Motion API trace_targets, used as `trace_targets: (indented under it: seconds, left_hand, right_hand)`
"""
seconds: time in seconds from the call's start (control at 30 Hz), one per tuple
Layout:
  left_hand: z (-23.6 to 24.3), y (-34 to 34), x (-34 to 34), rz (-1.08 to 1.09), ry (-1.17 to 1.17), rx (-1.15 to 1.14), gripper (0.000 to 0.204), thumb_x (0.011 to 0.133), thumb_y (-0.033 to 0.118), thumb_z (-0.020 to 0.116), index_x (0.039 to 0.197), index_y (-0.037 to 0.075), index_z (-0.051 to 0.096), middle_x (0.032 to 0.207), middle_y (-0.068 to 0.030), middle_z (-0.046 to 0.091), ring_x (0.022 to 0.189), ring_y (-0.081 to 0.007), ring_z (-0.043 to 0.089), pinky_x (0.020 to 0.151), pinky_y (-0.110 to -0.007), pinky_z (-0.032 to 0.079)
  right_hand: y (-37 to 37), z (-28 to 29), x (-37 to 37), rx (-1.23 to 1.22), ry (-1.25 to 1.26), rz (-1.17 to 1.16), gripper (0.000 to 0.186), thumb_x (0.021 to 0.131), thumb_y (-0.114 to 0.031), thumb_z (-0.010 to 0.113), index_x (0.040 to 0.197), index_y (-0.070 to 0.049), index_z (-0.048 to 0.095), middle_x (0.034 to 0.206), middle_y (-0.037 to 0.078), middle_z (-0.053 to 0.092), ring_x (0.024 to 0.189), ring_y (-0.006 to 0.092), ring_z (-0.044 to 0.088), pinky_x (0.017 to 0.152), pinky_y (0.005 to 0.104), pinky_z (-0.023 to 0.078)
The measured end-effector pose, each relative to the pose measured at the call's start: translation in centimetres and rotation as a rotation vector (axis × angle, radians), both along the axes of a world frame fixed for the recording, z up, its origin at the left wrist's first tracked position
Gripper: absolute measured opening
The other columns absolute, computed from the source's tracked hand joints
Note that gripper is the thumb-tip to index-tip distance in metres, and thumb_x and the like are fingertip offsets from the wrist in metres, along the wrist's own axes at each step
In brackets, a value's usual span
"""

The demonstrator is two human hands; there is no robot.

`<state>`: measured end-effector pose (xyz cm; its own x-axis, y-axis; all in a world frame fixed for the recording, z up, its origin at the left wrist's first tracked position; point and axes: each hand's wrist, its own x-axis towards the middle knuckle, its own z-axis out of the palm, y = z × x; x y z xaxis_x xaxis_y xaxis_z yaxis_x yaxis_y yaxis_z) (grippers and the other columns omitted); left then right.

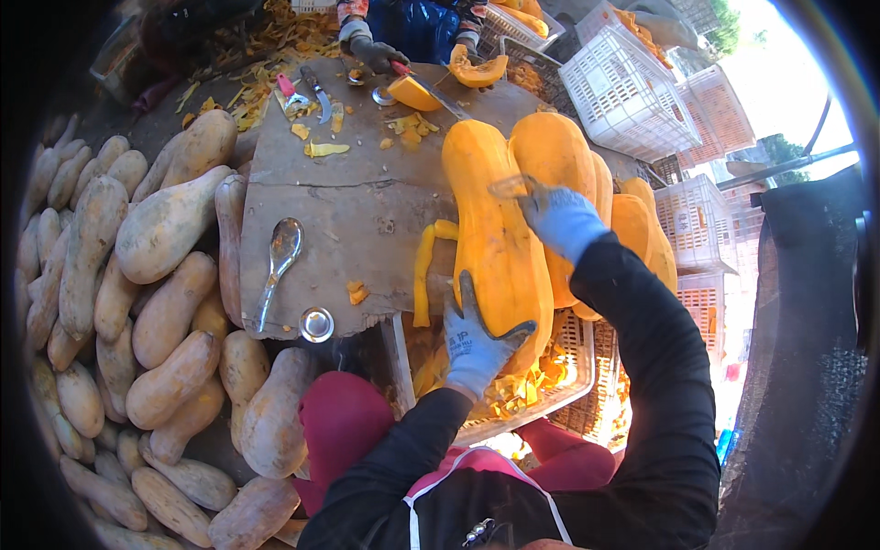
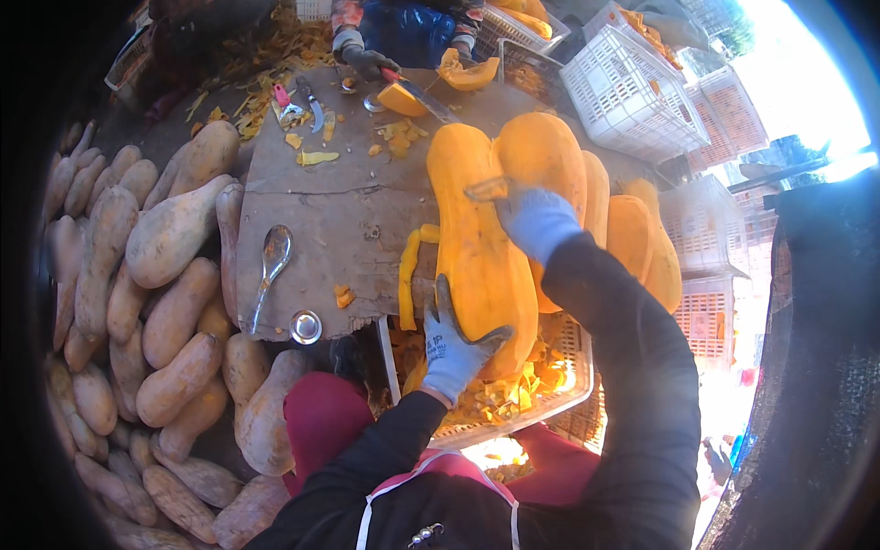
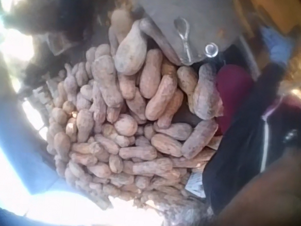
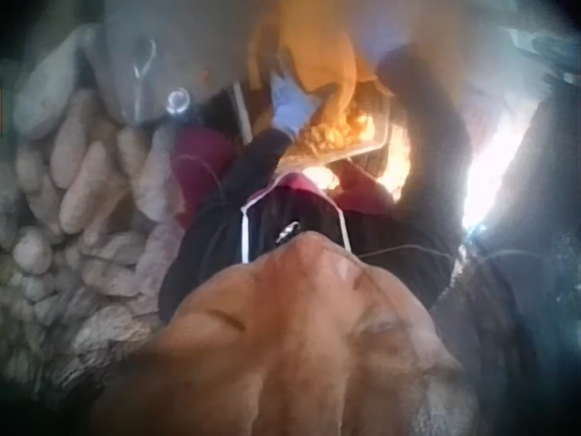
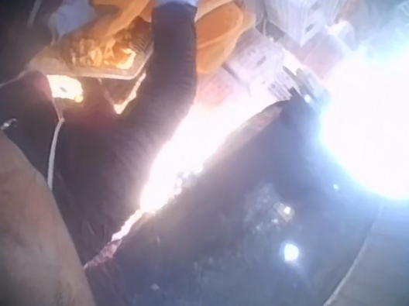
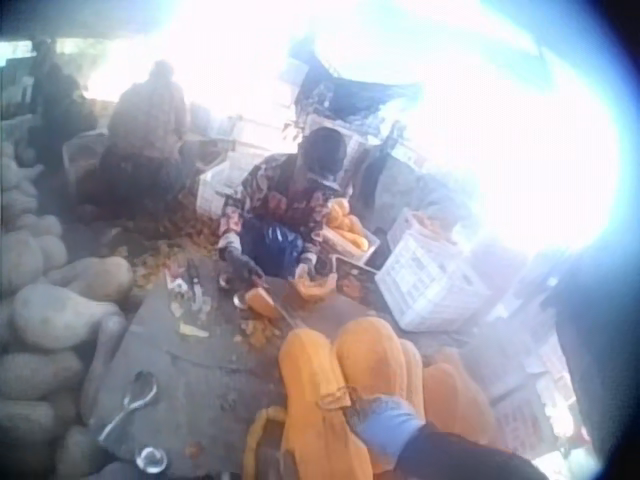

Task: The person peels a butternut squash using a peeler, then cuts it into pieces with a knife. The peeled skin and cut pieces are placed into separate baskets.

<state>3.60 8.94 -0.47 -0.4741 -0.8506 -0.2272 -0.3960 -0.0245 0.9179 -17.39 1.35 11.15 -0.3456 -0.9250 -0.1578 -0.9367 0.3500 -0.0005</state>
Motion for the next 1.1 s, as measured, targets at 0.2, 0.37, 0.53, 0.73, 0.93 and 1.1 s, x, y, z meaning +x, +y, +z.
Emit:
trace_targets:
  seconds: [0.2,0.37,0.53,0.73,0.93,1.1]
  left_hand:
    - [-0.6,0.2,0.1,0.031,0.014,0.02,0.136,0.059,0.044,0.097,0.163,0.01,0.015,0.154,-0.0316,0.029,0.137,-0.0465,0.042,0.116,-0.049,0.04]
    - [0.0,0.4,-0.3,0.015,0.027,0.008,0.136,0.059,0.044,0.097,0.163,0.011,0.015,0.154,-0.0316,0.03,0.137,-0.047,0.042,0.116,-0.049,0.04]
    - [-0.7,0.3,-0.1,0.014,0.016,0.029,0.137,0.058,0.045,0.097,0.163,0.012,0.015,0.154,-0.0323,0.029,0.137,-0.0482,0.042,0.116,-0.049,0.039]
    - [-1.5,0.0,0.2,0.034,0.172,0.062,0.129,0.066,0.048,0.092,0.163,0.01,0.016,0.155,-0.0284,0.034,0.136,-0.0423,0.046,0.114,-0.048,0.042]
    - [-7.0,-0.2,0.2,0.423,0.94,0.93,0.072,0.094,0.046,0.072,0.146,0.004,0.047,0.132,-0.0123,0.062,0.115,-0.0252,0.063,0.101,-0.04,0.052]
    - [-8.8,-0.8,0.6,0.434,0.962,1.295,0.051,0.1,0.04,0.067,0.139,0.007,0.058,0.127,-0.0061,0.067,0.11,-0.0218,0.065,0.094,-0.037,0.056]
  right_hand:
    - [8.1,7.0,4.6,0.286,-0.103,0.009,0.038,0.103,-0.039,0.051,0.101,-0.004,0.064,0.089,0.026,0.068,0.085,0.0448,0.067,0.075,0.0567,0.051]
    - [1.1,3.0,0.2,-0.002,0.014,-0.006,0.041,0.104,-0.038,0.044,0.105,-0.003,0.065,0.095,0.028,0.068,0.091,0.046,0.065,0.08,0.0554,0.051]
    - [1.5,-0.3,1.2,0.016,-0.073,-0.044,0.044,0.104,-0.04,0.044,0.115,-0.002,0.064,0.095,0.029,0.069,0.092,0.0463,0.066,0.081,0.0558,0.051]
    - [9.2,7.1,4.9,0.32,-0.193,-0.17,0.044,0.099,-0.04,0.05,0.106,0.0,0.068,0.097,0.027,0.07,0.095,0.0452,0.067,0.085,0.0542,0.051]
    - [14.4,-2.0,2.3,-0.232,-0.418,-0.431,0.041,0.104,-0.037,0.049,0.106,0.001,0.064,0.09,0.028,0.066,0.088,0.047,0.064,0.077,0.0494,0.048]
    - [16.7,-11.7,3.8,-0.441,-0.582,-0.745,0.053,0.104,-0.039,0.05,0.132,0.005,0.06,0.123,0.026,0.068,0.114,0.0353,0.065,0.097,0.0419,0.05]
